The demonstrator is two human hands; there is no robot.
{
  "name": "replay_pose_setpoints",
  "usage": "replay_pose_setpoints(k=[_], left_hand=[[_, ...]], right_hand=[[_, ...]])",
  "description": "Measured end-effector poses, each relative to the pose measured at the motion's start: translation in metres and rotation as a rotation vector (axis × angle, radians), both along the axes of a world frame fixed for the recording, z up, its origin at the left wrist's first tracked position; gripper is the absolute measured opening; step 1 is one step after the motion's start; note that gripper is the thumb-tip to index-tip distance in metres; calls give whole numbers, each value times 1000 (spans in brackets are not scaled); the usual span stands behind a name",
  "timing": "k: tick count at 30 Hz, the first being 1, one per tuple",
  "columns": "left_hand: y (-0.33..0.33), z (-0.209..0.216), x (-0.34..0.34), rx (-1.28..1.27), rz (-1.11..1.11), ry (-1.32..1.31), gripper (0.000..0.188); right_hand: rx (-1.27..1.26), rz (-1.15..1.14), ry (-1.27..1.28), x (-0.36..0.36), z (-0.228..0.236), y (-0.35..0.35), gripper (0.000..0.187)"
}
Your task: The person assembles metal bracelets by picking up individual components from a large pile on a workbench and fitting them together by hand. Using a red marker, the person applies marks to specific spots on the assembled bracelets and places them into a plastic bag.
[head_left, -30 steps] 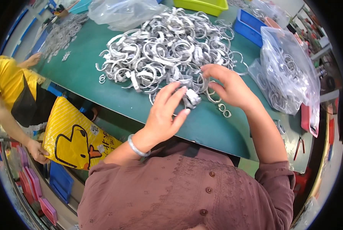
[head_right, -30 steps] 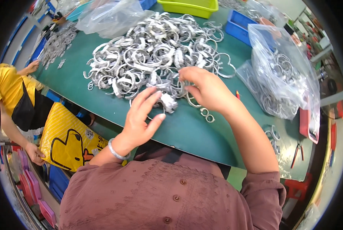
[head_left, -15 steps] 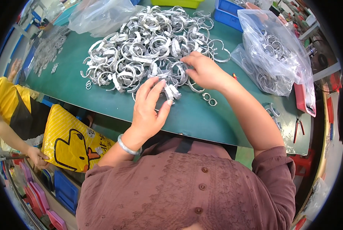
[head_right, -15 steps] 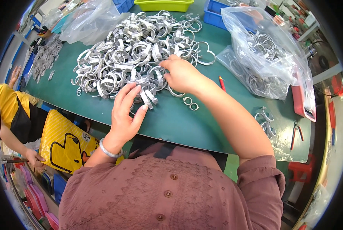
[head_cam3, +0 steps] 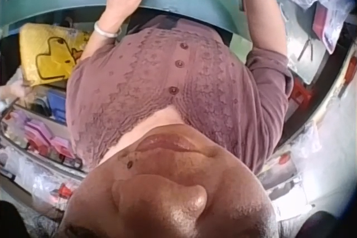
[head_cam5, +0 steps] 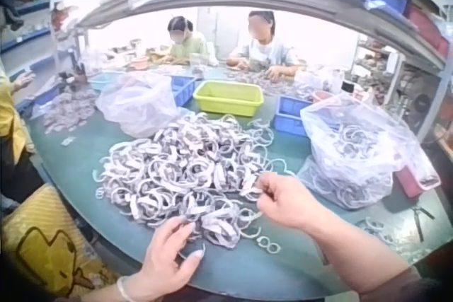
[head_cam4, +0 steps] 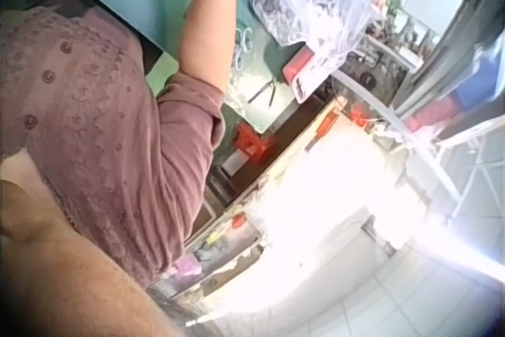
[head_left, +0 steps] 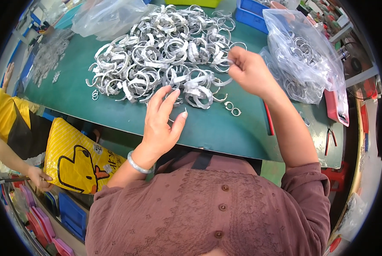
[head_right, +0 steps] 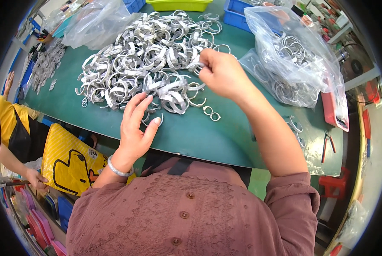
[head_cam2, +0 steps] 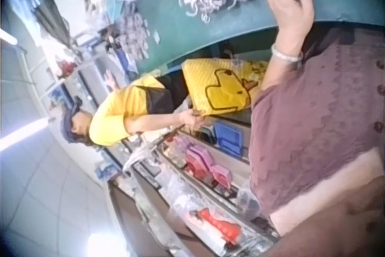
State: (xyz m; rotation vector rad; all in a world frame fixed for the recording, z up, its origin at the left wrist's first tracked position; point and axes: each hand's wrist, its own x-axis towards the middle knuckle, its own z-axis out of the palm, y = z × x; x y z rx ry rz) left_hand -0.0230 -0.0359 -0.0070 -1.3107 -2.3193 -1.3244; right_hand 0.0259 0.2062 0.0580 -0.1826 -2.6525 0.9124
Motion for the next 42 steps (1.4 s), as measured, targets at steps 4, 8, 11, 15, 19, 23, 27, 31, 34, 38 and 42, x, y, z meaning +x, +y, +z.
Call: replay_pose_setpoints(k=[4,8,11,15,19,23,27,31,34,38,42], left_hand=[[3,0,0,-3,-11,-11,45],[4,3,3,-26,-7,64,44],[8,3,1,-44,-26,95,43],[12,5,3,-29,-29,68,42],[17,10,7,-38,-13,206,40],[33,17,12,1,-95,211,39],[60,24,18,153,-327,-392,40],[88,31,21,236,-438,-1095,34],[101,28,20,244,-494,-1189,30],[109,27,21,268,-479,-1258,25],[113,25,20,279,-471,-1282,25]], right_hand=[[-67,2,-97,12,14,12,13],[-127,-84,87,17,12,19,13],[33,-31,-51,25,11,18,10],[-15,-110,76,29,12,21,10],[-311,-52,-79,34,9,26,12],[-843,-33,-111,47,5,30,16],[-1050,-8,-56,63,-4,29,16],[-1146,4,13,75,-8,29,17],[-1187,22,42,80,-14,28,19],[-1213,40,50,87,-23,30,27],[-1222,84,59,92,-30,34,33]])
